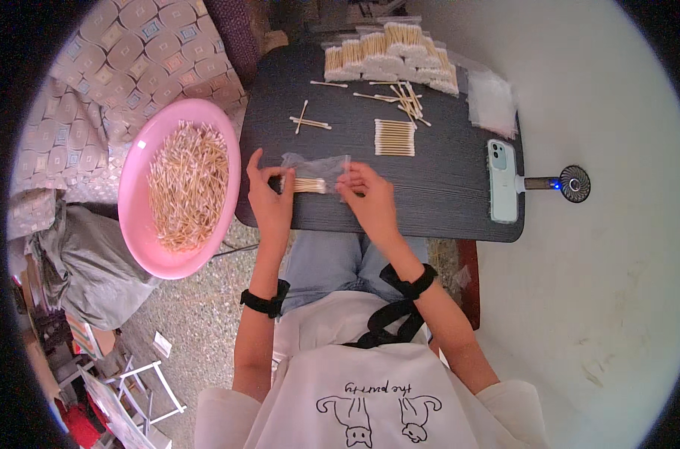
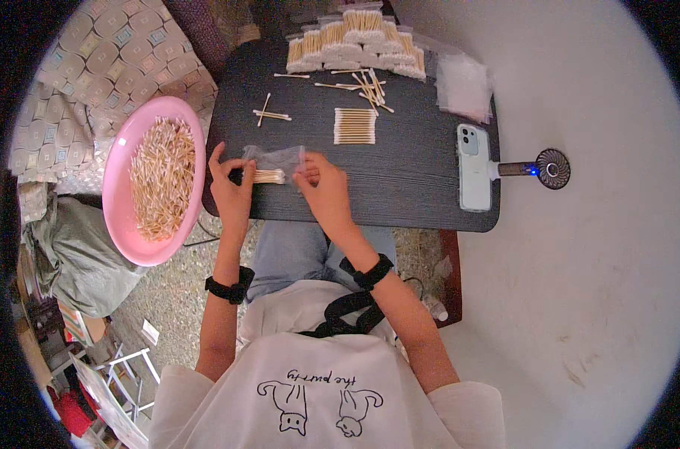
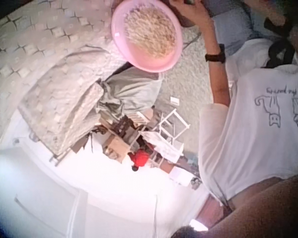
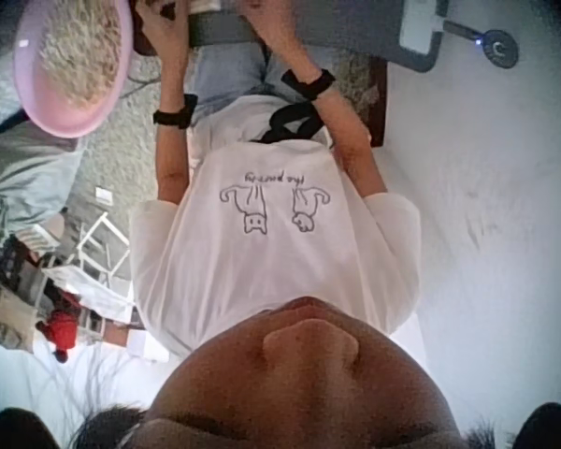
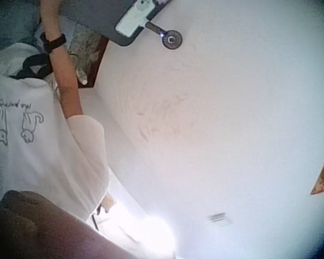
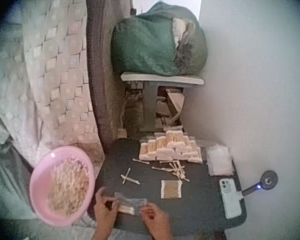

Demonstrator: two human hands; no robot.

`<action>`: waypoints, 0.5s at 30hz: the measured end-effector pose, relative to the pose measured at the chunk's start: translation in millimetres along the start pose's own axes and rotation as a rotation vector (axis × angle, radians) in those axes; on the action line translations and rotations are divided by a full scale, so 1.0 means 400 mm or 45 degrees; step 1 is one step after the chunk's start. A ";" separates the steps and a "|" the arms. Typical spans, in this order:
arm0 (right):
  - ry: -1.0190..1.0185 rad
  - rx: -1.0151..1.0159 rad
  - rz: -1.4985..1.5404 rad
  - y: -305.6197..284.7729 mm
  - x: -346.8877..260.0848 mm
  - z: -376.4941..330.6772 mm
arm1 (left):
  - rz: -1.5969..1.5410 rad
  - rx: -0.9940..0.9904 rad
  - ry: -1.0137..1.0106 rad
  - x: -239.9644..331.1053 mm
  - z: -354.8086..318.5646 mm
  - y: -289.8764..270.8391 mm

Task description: The person is sorting cotton swabs and packaging them into small plastic bags.

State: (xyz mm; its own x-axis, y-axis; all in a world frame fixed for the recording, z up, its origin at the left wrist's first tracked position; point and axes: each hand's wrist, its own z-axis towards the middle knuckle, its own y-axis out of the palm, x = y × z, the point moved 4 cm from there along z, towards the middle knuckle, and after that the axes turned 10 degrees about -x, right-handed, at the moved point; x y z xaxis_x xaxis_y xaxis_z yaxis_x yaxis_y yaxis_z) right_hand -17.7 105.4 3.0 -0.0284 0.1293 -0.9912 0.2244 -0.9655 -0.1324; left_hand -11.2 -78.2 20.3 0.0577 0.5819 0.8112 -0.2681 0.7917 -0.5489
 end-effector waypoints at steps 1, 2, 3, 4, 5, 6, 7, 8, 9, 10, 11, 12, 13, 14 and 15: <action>0.018 -0.030 -0.112 0.002 -0.011 0.005 | 0.003 0.011 -0.049 -0.010 0.007 -0.003; 0.011 -0.027 -0.115 -0.007 -0.016 0.011 | -0.001 0.015 -0.041 -0.017 0.015 -0.008; -0.109 0.041 -0.389 -0.024 -0.032 0.011 | 0.102 0.033 0.018 -0.016 0.023 -0.017; -0.227 0.108 -0.662 -0.040 -0.048 0.010 | 0.206 0.052 0.076 -0.015 0.028 -0.022; -0.232 0.108 -0.663 -0.066 -0.052 0.011 | 0.205 0.056 0.078 -0.018 0.033 -0.021; -0.241 0.130 -0.825 -0.098 -0.060 0.012 | 0.169 0.082 0.082 -0.018 0.037 -0.023; -0.246 0.159 -0.990 -0.131 -0.065 0.012 | 0.129 0.102 0.089 -0.009 0.042 -0.020; -0.249 0.160 -0.994 -0.156 -0.054 0.013 | 0.125 0.104 0.091 0.001 0.039 -0.014; -0.278 0.160 -1.095 -0.180 -0.035 0.011 | 0.247 0.078 0.221 0.048 0.034 0.003; -0.309 0.154 -1.192 -0.191 -0.022 0.010 | 0.373 0.054 0.347 0.094 0.025 0.020; -0.310 0.156 -1.196 -0.201 -0.005 0.010 | 0.333 -0.060 0.444 0.136 0.015 0.051; -0.286 0.120 -1.288 -0.201 0.011 0.011 | 0.295 -0.172 0.538 0.175 0.003 0.087; -0.267 0.078 -1.378 -0.194 0.019 0.014 | 0.330 -0.262 0.586 0.192 -0.008 0.129; -0.273 0.070 -1.376 -0.191 0.024 0.014 | 0.364 -0.353 0.635 0.200 -0.018 0.174; -0.265 0.064 -1.455 -0.188 0.029 0.011 | 0.365 -0.353 0.630 0.203 -0.023 0.210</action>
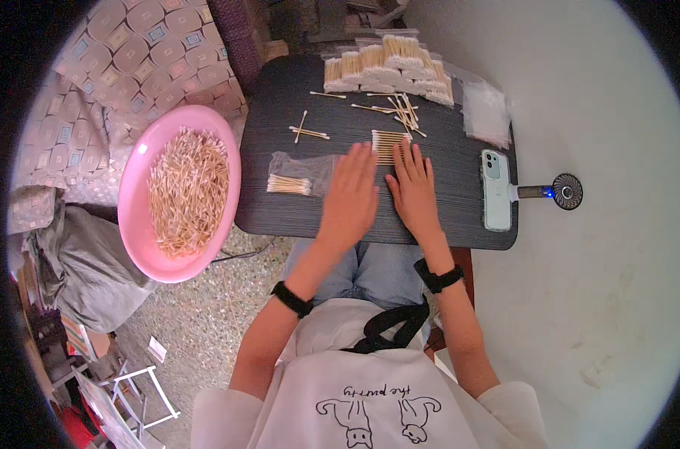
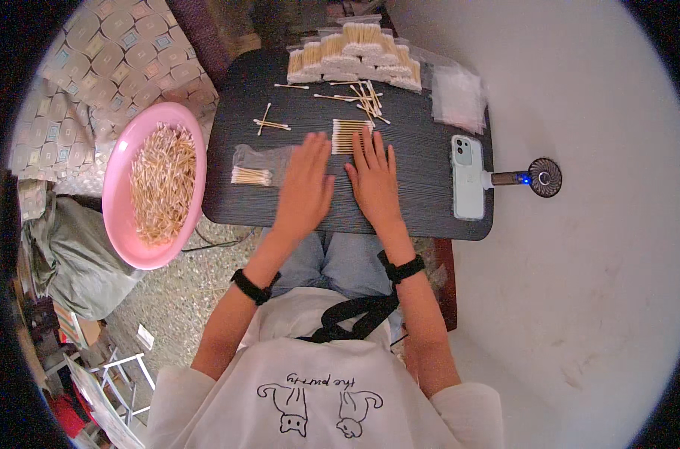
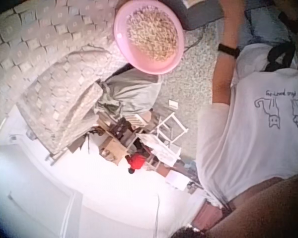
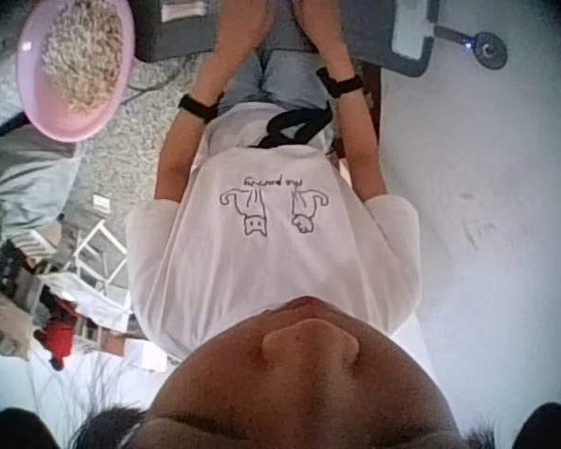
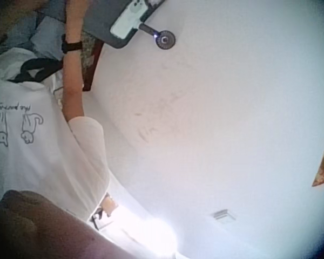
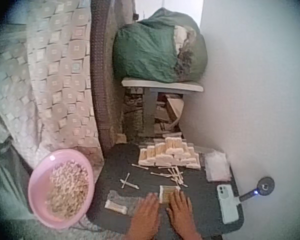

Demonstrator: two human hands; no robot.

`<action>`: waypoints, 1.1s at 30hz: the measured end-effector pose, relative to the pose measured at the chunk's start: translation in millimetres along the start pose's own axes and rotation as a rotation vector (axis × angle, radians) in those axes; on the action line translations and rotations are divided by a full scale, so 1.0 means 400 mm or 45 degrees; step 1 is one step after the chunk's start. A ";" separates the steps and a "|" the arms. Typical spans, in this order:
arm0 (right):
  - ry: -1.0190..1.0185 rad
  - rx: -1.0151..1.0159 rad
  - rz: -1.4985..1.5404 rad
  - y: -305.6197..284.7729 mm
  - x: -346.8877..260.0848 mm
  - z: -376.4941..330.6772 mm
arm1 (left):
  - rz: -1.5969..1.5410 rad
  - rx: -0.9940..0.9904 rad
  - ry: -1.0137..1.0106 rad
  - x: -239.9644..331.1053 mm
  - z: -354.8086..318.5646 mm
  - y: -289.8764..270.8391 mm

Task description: The person is sorting cotton swabs and packaging them into small plastic bags.

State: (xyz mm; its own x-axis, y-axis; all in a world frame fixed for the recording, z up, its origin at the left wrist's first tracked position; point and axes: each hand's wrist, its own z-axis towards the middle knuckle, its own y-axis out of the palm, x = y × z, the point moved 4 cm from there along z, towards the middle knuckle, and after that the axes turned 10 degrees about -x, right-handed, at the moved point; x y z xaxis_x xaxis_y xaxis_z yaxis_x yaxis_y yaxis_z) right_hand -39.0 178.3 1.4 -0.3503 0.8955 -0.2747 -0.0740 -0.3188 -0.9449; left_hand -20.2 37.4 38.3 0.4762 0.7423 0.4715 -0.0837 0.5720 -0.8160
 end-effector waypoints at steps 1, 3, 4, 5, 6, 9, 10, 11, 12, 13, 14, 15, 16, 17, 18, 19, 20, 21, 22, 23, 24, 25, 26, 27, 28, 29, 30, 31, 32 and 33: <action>-0.005 -0.016 -0.077 0.004 -0.004 -0.002 | -0.011 -0.052 0.012 0.010 0.009 0.032; 0.004 -0.009 -0.101 0.006 -0.001 0.002 | -0.021 -0.106 0.020 0.014 0.025 0.078; 0.019 0.000 -0.128 0.005 0.001 0.002 | 0.066 -0.129 0.008 0.012 0.033 0.096; 0.016 -0.003 -0.124 0.005 0.001 0.000 | 0.154 -0.153 -0.005 0.006 0.035 0.110; 0.015 -0.021 -0.162 0.005 0.005 -0.001 | 0.152 -0.157 -0.003 0.005 0.039 0.114; 0.012 -0.032 -0.167 0.006 0.008 -0.005 | 0.304 -0.253 0.004 0.001 0.039 0.128; 0.008 -0.024 -0.137 0.005 0.007 -0.006 | 0.303 -0.241 0.001 0.000 0.035 0.128; 0.013 -0.025 -0.137 0.006 0.007 -0.006 | 0.301 -0.230 -0.002 -0.001 0.033 0.128; 0.008 -0.014 -0.113 0.004 0.006 -0.007 | 0.299 -0.233 -0.001 -0.001 0.029 0.129; 0.004 -0.003 -0.090 0.002 0.004 -0.008 | 0.286 -0.219 0.000 -0.001 0.026 0.129; 0.007 -0.005 -0.091 0.000 0.002 -0.011 | 0.273 -0.204 0.000 -0.001 0.023 0.129; 0.012 -0.001 -0.107 -0.002 -0.003 -0.014 | 0.272 -0.206 0.001 -0.002 0.021 0.128; 0.018 0.004 -0.123 -0.005 -0.006 -0.017 | 0.270 -0.197 0.016 -0.002 0.018 0.126; 0.018 0.003 -0.123 -0.006 -0.007 -0.021 | 0.267 -0.189 0.031 -0.002 0.016 0.124; 0.022 -0.004 -0.095 -0.007 -0.006 -0.026 | 0.266 -0.190 0.032 -0.001 0.016 0.122; 0.026 -0.011 -0.068 -0.008 -0.004 -0.029 | 0.262 -0.192 0.040 0.001 0.016 0.121; 0.027 -0.012 -0.069 -0.009 -0.004 -0.031 | 0.259 -0.194 0.048 0.003 0.017 0.119; 0.014 -0.002 -0.034 -0.014 -0.007 -0.032 | 0.258 -0.195 0.048 0.002 0.014 0.121; 0.001 0.008 0.001 -0.017 -0.010 -0.032 | 0.231 -0.190 0.041 0.000 0.013 0.122; 0.001 0.007 0.001 -0.016 -0.011 -0.033 | 0.204 -0.186 0.033 -0.002 0.011 0.123; -0.009 0.005 0.062 -0.014 -0.010 -0.034 | 0.202 -0.186 0.035 -0.001 0.013 0.123; -0.019 0.003 0.122 -0.013 -0.008 -0.036 | 0.158 -0.154 0.039 0.001 0.016 0.119; -0.017 0.002 0.120 -0.012 -0.005 -0.039 | 0.114 -0.121 0.042 0.002 0.018 0.116; -0.032 0.015 0.086 -0.012 -0.006 -0.042 | 0.114 -0.121 0.040 -0.002 0.016 0.119; -0.047 0.027 0.052 -0.012 -0.008 -0.045 | 0.166 -0.139 0.072 -0.003 0.013 0.125; -0.049 0.025 0.053 -0.011 -0.010 -0.050 | 0.218 -0.158 0.104 -0.004 0.009 0.130; -0.038 0.023 0.079 -0.012 -0.010 -0.058 | 0.216 -0.160 0.104 -0.003 0.007 0.130; -0.027 0.021 0.106 -0.012 -0.010 -0.065 | 0.254 -0.164 0.113 -0.001 0.002 0.131; -0.025 0.019 0.106 -0.013 -0.011 -0.072 | 0.292 -0.169 0.122 0.001 -0.004 0.132; -0.029 0.029 0.115 -0.016 -0.014 -0.078 | 0.290 -0.171 0.123 0.001 -0.009 0.128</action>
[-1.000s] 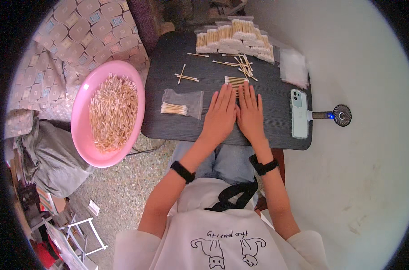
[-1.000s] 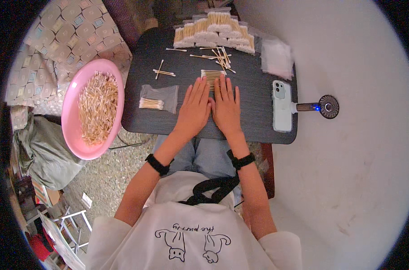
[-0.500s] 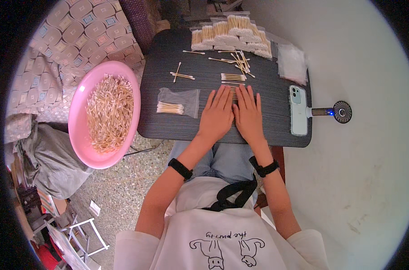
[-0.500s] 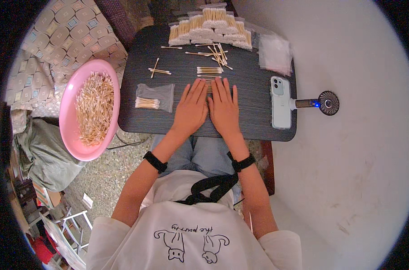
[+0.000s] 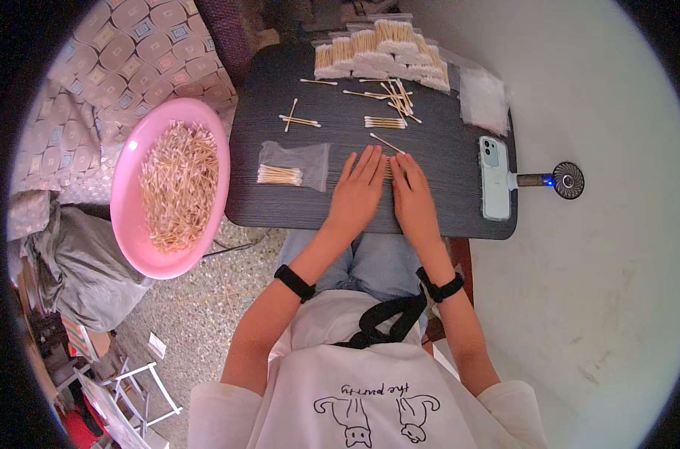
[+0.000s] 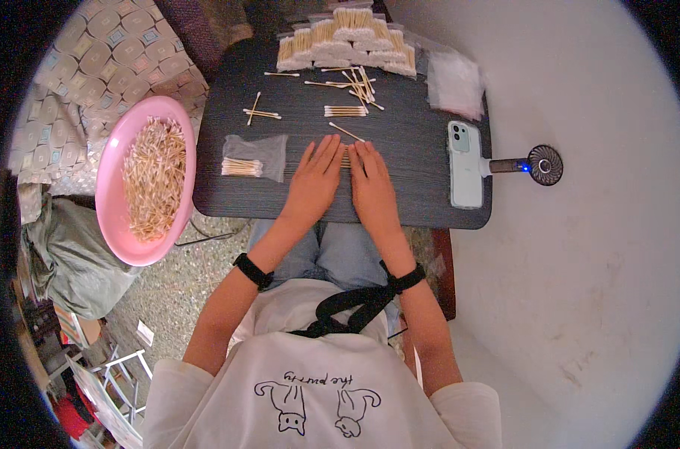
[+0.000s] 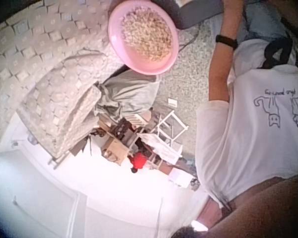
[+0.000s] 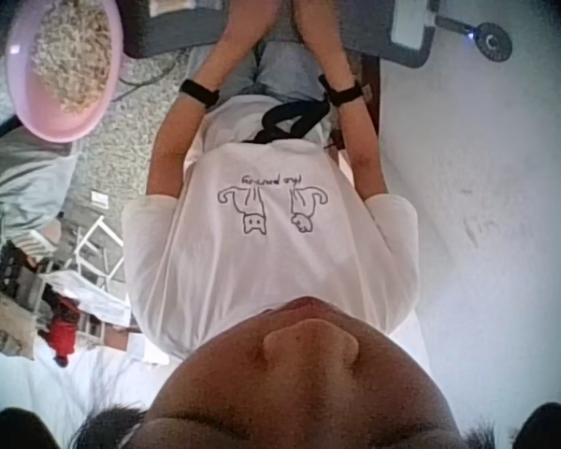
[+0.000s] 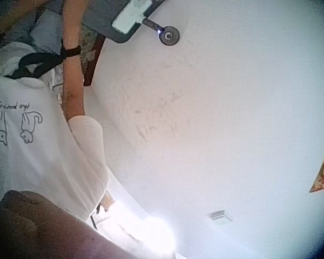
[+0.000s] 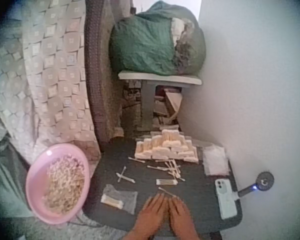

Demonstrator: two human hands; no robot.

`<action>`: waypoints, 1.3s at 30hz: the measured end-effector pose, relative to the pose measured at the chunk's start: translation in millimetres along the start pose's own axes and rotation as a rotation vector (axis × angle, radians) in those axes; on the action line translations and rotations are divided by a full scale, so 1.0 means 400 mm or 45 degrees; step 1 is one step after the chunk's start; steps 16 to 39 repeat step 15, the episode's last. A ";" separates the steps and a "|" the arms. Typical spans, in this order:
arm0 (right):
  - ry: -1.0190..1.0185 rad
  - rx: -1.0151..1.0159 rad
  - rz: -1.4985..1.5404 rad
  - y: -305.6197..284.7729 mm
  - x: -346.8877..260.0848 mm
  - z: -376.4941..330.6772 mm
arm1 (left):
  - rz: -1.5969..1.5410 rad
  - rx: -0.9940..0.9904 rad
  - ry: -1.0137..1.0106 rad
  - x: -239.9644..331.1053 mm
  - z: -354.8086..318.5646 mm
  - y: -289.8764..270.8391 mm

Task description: The person is sorting cotton swabs and packaging them into small plastic bags.

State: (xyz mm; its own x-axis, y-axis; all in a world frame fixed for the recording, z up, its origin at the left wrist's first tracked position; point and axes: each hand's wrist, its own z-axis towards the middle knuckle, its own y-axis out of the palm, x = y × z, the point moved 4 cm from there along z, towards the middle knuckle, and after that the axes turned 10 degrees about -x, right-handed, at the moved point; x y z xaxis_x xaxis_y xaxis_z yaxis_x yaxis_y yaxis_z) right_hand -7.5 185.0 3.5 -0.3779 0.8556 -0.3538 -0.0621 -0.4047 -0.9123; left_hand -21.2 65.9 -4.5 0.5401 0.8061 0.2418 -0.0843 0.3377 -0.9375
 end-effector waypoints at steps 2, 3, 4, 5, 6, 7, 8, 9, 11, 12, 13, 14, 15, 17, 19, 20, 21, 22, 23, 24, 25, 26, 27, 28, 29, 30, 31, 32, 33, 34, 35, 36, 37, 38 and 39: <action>-0.003 0.008 0.009 -0.007 -0.007 -0.014 | 0.018 -0.017 0.043 0.003 -0.014 -0.006; -0.010 -0.001 0.025 -0.011 -0.011 -0.021 | 0.017 -0.018 0.043 0.005 -0.021 -0.009; -0.018 -0.011 0.041 -0.015 -0.014 -0.027 | -0.028 0.001 0.067 0.008 -0.029 -0.015; -0.017 -0.012 0.042 -0.020 -0.018 -0.032 | -0.073 0.019 0.091 0.011 -0.035 -0.019; -0.024 -0.014 0.021 -0.024 -0.023 -0.036 | -0.072 0.018 0.090 0.011 -0.039 -0.024; -0.032 -0.016 0.000 -0.027 -0.028 -0.039 | -0.077 -0.012 0.093 0.011 -0.042 -0.026; -0.033 -0.017 0.001 -0.030 -0.031 -0.040 | -0.081 -0.043 0.095 0.011 -0.045 -0.027; -0.023 -0.035 0.008 -0.033 -0.032 -0.041 | -0.082 -0.043 0.096 0.014 -0.046 -0.032; -0.013 -0.053 0.013 -0.032 -0.029 -0.044 | -0.120 -0.059 0.072 0.016 -0.047 -0.039; 0.000 -0.025 -0.004 -0.030 -0.029 -0.044 | -0.120 -0.057 0.072 0.016 -0.048 -0.040; 0.012 0.002 -0.021 -0.030 -0.028 -0.043 | -0.101 -0.011 0.085 0.016 -0.048 -0.044; 0.026 0.012 -0.005 -0.029 -0.027 -0.043 | -0.083 0.036 0.099 0.017 -0.049 -0.048; 0.039 0.021 0.012 -0.031 -0.029 -0.042 | -0.083 0.035 0.097 0.016 -0.050 -0.047; 0.039 0.021 0.012 -0.031 -0.029 -0.042 | -0.083 0.035 0.097 0.016 -0.050 -0.047; 0.039 0.021 0.012 -0.031 -0.029 -0.042 | -0.083 0.035 0.097 0.016 -0.050 -0.047; 0.039 0.021 0.012 -0.031 -0.029 -0.042 | -0.083 0.035 0.097 0.016 -0.050 -0.047; 0.039 0.021 0.012 -0.031 -0.029 -0.042 | -0.083 0.035 0.097 0.016 -0.050 -0.047; 0.039 0.021 0.012 -0.031 -0.029 -0.042 | -0.083 0.035 0.097 0.016 -0.050 -0.047; 0.039 0.021 0.012 -0.031 -0.029 -0.042 | -0.083 0.035 0.097 0.016 -0.050 -0.047; 0.039 0.021 0.012 -0.031 -0.029 -0.042 | -0.083 0.035 0.097 0.016 -0.050 -0.047; 0.039 0.021 0.012 -0.031 -0.029 -0.042 | -0.083 0.035 0.097 0.016 -0.050 -0.047; 0.039 0.021 0.012 -0.031 -0.029 -0.042 | -0.083 0.035 0.097 0.016 -0.050 -0.047; 0.039 0.021 0.012 -0.031 -0.029 -0.042 | -0.083 0.035 0.097 0.016 -0.050 -0.047; 0.039 0.021 0.012 -0.031 -0.029 -0.042 | -0.083 0.035 0.097 0.016 -0.050 -0.047; 0.039 0.021 0.012 -0.031 -0.029 -0.042 | -0.083 0.035 0.097 0.016 -0.050 -0.047; 0.039 0.021 0.012 -0.031 -0.029 -0.042 | -0.083 0.035 0.097 0.016 -0.050 -0.047; 0.039 0.021 0.012 -0.031 -0.029 -0.042 | -0.083 0.035 0.097 0.016 -0.050 -0.047; 0.039 0.021 0.012 -0.031 -0.029 -0.042 | -0.083 0.035 0.097 0.016 -0.050 -0.047; 0.039 0.021 0.012 -0.031 -0.029 -0.042 | -0.083 0.035 0.097 0.016 -0.050 -0.047; 0.039 0.021 0.012 -0.031 -0.029 -0.042 | -0.083 0.035 0.097 0.016 -0.050 -0.047; 0.039 0.021 0.012 -0.031 -0.029 -0.042 | -0.083 0.035 0.097 0.016 -0.050 -0.047; 0.039 0.021 0.012 -0.031 -0.029 -0.042 | -0.083 0.035 0.097 0.016 -0.050 -0.047; 0.039 0.021 0.012 -0.031 -0.029 -0.042 | -0.083 0.035 0.097 0.016 -0.050 -0.047; 0.039 0.021 0.012 -0.031 -0.029 -0.042 | -0.083 0.035 0.097 0.016 -0.050 -0.047; 0.039 0.021 0.012 -0.031 -0.029 -0.042 | -0.083 0.035 0.097 0.016 -0.050 -0.047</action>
